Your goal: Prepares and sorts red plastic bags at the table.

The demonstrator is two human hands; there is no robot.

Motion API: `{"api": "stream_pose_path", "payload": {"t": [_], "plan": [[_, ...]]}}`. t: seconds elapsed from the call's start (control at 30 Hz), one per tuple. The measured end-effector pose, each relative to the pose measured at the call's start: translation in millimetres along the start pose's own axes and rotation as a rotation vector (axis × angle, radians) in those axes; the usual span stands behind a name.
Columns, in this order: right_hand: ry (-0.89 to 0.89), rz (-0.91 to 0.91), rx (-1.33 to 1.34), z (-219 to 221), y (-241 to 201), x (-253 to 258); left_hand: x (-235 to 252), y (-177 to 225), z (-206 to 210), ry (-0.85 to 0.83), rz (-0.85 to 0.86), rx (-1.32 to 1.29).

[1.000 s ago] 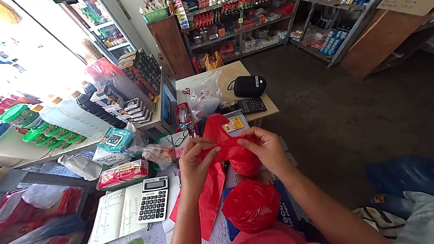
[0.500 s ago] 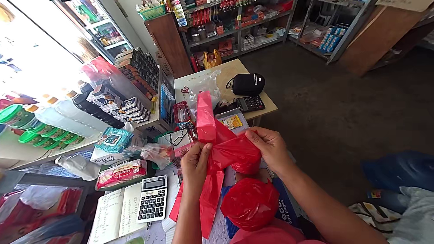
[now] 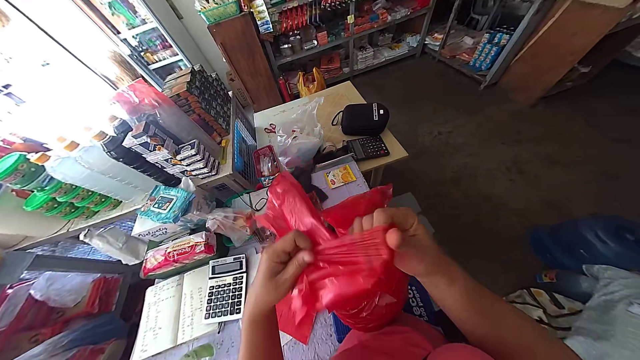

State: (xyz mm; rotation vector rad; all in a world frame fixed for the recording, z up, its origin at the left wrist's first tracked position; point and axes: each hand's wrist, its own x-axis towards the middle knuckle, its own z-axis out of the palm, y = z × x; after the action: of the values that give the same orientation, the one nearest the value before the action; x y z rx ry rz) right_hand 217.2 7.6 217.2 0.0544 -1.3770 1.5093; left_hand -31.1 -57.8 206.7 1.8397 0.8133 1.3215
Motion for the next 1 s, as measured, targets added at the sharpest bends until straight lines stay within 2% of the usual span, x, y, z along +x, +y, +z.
{"api": "stream_pose_path", "payload": {"t": [0.03,0.1,0.2,0.27,0.33,0.4,0.5,0.53,0.63,0.73,0.83,0.93,1.0], "plan": [[-0.027,0.038,0.057,-2,-6,-4,-5,2,2,-0.073,0.005,-0.112],[-0.120,0.149,0.003,-10,-15,-14,-12,10,5,-0.140,0.074,-0.218],[-0.409,0.350,-0.240,-18,-27,-32,-14,27,-1,-0.078,0.205,-0.138],[-0.614,0.359,-0.189,-13,-39,-41,-13,38,-3,-0.008,0.252,-0.210],[-0.690,0.264,-0.008,-4,-51,-42,-12,43,1,-0.051,0.245,-0.399],[-0.567,0.157,0.147,2,-60,-39,-10,40,13,-0.149,0.159,-0.616],[-0.095,0.104,0.266,-5,-57,-37,-4,14,21,-0.263,-0.004,-0.576],[0.047,0.127,0.291,-14,-51,-36,-1,2,21,-0.228,-0.068,-0.541],[0.502,0.305,0.222,-43,-26,-35,8,-27,30,0.098,-0.360,-0.531],[0.807,0.496,0.079,-73,8,-42,8,-70,35,0.216,-0.537,-0.537],[0.947,0.590,-0.109,-94,28,-45,12,-93,43,0.298,-0.619,-0.517],[0.881,0.602,-0.196,-106,34,-39,20,-102,42,0.306,-0.609,-0.441],[0.843,0.637,-0.215,-114,38,-33,19,-133,37,0.269,-0.585,-0.419]]}}
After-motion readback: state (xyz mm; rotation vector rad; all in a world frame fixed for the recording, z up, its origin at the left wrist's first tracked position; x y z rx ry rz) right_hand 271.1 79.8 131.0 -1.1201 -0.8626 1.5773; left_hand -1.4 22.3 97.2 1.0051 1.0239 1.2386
